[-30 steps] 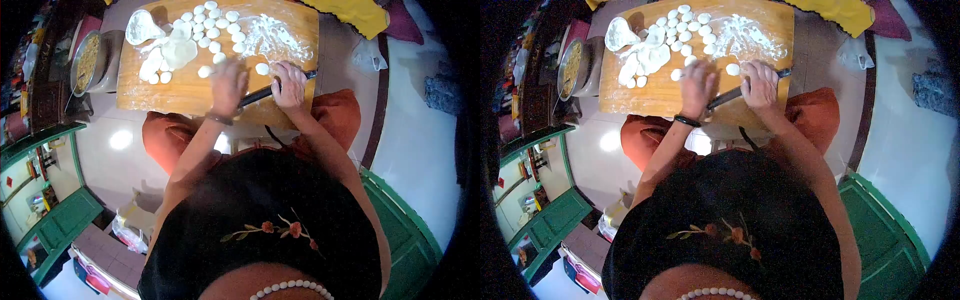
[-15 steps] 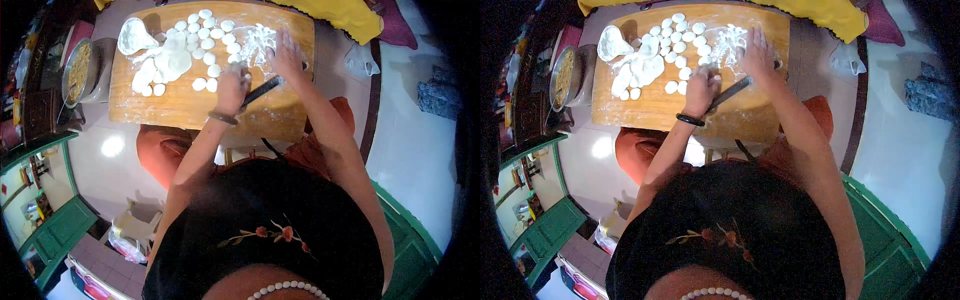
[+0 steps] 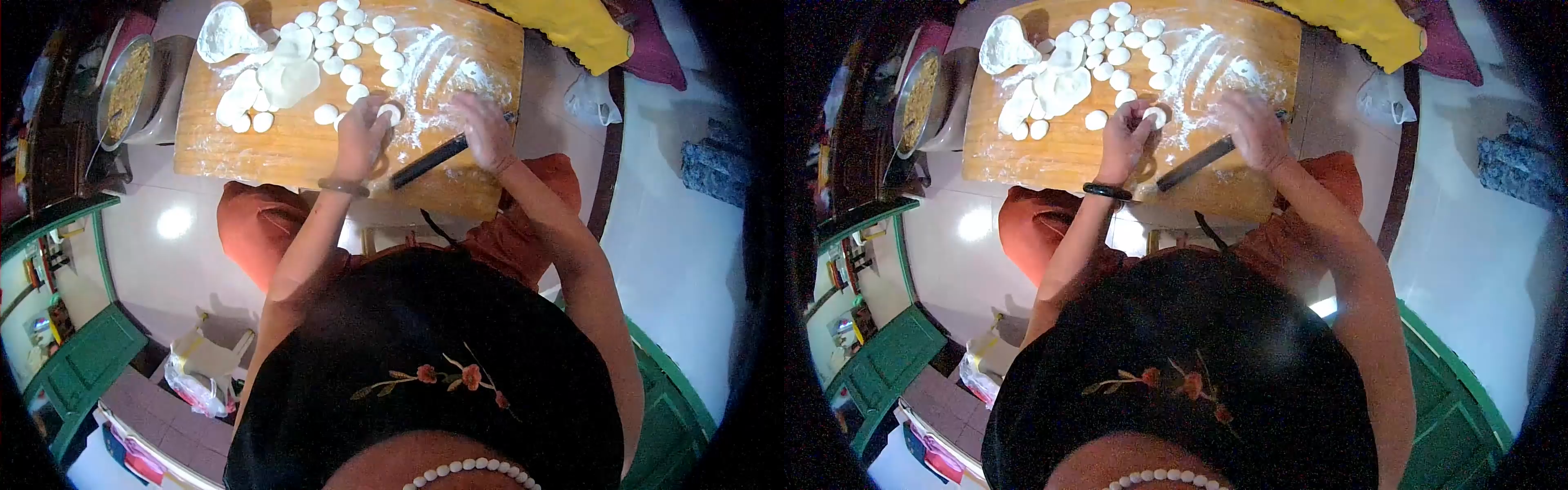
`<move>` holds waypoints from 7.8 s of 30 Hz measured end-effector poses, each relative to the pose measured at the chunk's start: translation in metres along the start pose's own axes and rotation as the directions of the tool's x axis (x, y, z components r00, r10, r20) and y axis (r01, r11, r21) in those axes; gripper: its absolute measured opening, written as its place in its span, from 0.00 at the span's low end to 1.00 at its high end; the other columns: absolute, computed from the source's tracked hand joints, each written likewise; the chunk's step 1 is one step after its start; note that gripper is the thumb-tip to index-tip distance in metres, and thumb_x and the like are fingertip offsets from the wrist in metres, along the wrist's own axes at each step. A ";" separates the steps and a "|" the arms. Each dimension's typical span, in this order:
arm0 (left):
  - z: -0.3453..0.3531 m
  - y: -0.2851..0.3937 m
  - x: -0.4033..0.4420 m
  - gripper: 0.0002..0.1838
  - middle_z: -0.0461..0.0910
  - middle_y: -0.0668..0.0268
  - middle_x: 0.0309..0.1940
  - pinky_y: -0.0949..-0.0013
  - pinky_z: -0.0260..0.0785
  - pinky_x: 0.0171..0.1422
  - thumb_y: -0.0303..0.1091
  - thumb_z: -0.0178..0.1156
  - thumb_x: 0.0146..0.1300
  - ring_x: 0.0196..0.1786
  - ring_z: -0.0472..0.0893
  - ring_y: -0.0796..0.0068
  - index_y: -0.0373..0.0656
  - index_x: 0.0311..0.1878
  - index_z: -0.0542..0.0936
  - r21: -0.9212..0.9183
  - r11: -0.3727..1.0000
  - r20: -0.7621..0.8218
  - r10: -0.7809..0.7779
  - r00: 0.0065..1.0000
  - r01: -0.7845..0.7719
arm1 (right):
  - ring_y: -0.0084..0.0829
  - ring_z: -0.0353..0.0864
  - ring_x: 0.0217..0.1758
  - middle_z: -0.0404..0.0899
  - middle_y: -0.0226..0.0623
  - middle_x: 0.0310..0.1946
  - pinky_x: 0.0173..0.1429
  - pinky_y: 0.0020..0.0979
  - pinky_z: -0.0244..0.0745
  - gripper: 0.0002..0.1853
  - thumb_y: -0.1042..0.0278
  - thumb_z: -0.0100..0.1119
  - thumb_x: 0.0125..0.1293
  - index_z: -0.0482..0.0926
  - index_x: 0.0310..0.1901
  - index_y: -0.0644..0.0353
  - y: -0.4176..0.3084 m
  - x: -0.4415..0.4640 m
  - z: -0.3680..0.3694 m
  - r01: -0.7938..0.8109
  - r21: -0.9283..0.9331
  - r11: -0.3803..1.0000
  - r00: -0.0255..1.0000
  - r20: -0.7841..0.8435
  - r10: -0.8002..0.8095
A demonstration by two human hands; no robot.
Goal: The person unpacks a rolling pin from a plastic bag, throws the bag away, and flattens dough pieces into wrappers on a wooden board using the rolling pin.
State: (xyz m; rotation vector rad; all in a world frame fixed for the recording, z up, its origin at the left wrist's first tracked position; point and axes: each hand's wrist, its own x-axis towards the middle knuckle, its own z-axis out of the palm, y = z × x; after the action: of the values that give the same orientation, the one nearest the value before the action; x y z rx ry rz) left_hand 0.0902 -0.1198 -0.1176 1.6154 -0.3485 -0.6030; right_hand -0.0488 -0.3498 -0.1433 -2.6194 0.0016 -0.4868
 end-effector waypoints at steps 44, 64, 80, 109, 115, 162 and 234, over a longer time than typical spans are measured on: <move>0.016 -0.011 -0.007 0.10 0.83 0.51 0.28 0.57 0.74 0.37 0.34 0.66 0.61 0.31 0.83 0.53 0.36 0.37 0.81 0.492 0.836 0.263 0.124 0.957 -0.244 | 0.46 0.57 0.79 0.60 0.49 0.76 0.80 0.50 0.44 0.35 0.70 0.54 0.63 0.63 0.74 0.62 -0.057 0.016 0.032 -0.309 -0.334 0.891 0.945 0.002 0.328; 0.026 0.011 0.006 0.09 0.82 0.48 0.32 0.50 0.73 0.42 0.32 0.61 0.61 0.38 0.81 0.42 0.40 0.42 0.79 0.692 0.693 0.186 0.103 0.977 -0.205 | 0.49 0.53 0.81 0.56 0.50 0.78 0.82 0.50 0.42 0.35 0.68 0.52 0.68 0.58 0.76 0.62 -0.055 0.074 0.050 -0.285 -0.327 0.901 0.958 -0.074 0.276; 0.015 -0.005 0.007 0.10 0.83 0.49 0.34 0.49 0.73 0.43 0.35 0.60 0.62 0.40 0.82 0.43 0.44 0.45 0.81 0.673 0.691 0.256 0.119 0.959 -0.265 | 0.49 0.55 0.80 0.57 0.52 0.77 0.82 0.52 0.40 0.34 0.70 0.50 0.65 0.61 0.74 0.66 -0.060 0.073 0.057 -0.285 -0.308 0.908 0.958 -0.108 0.264; 0.003 -0.013 -0.004 0.14 0.86 0.55 0.34 0.62 0.76 0.42 0.30 0.67 0.58 0.36 0.85 0.59 0.36 0.47 0.82 0.549 0.805 0.195 0.140 0.971 -0.226 | 0.44 0.45 0.84 0.51 0.51 0.79 0.84 0.53 0.30 0.36 0.59 0.49 0.72 0.53 0.77 0.63 -0.075 0.046 0.036 -0.380 -0.460 0.803 0.874 0.107 0.474; 0.008 0.008 0.017 0.11 0.85 0.53 0.32 0.56 0.73 0.39 0.36 0.65 0.61 0.35 0.83 0.50 0.45 0.45 0.84 0.674 0.714 0.177 0.091 0.980 -0.188 | 0.43 0.41 0.85 0.48 0.49 0.80 0.84 0.52 0.28 0.35 0.57 0.42 0.73 0.52 0.78 0.62 -0.063 0.099 0.067 -0.443 -0.324 0.836 0.896 -0.126 0.425; 0.017 0.001 0.040 0.08 0.82 0.50 0.27 0.56 0.74 0.39 0.29 0.67 0.55 0.32 0.83 0.52 0.34 0.34 0.80 0.529 0.805 0.216 0.180 0.960 -0.270 | 0.49 0.54 0.80 0.59 0.49 0.76 0.79 0.53 0.48 0.35 0.64 0.58 0.64 0.63 0.73 0.57 -0.041 0.048 0.037 -0.352 -0.340 0.872 0.935 -0.090 0.342; 0.005 0.000 0.029 0.13 0.84 0.46 0.34 0.51 0.75 0.44 0.38 0.63 0.62 0.40 0.83 0.44 0.39 0.44 0.85 0.733 0.646 0.179 0.121 0.976 -0.214 | 0.47 0.53 0.81 0.57 0.50 0.77 0.83 0.51 0.39 0.35 0.64 0.51 0.66 0.59 0.75 0.63 -0.057 0.102 0.063 -0.328 -0.372 0.868 0.944 -0.102 0.313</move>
State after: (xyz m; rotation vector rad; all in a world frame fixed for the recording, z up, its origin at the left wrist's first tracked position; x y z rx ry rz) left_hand 0.1111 -0.1405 -0.1227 2.3147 -0.9230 -0.4177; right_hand 0.0630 -0.2791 -0.1351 -2.9048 0.5971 -0.4530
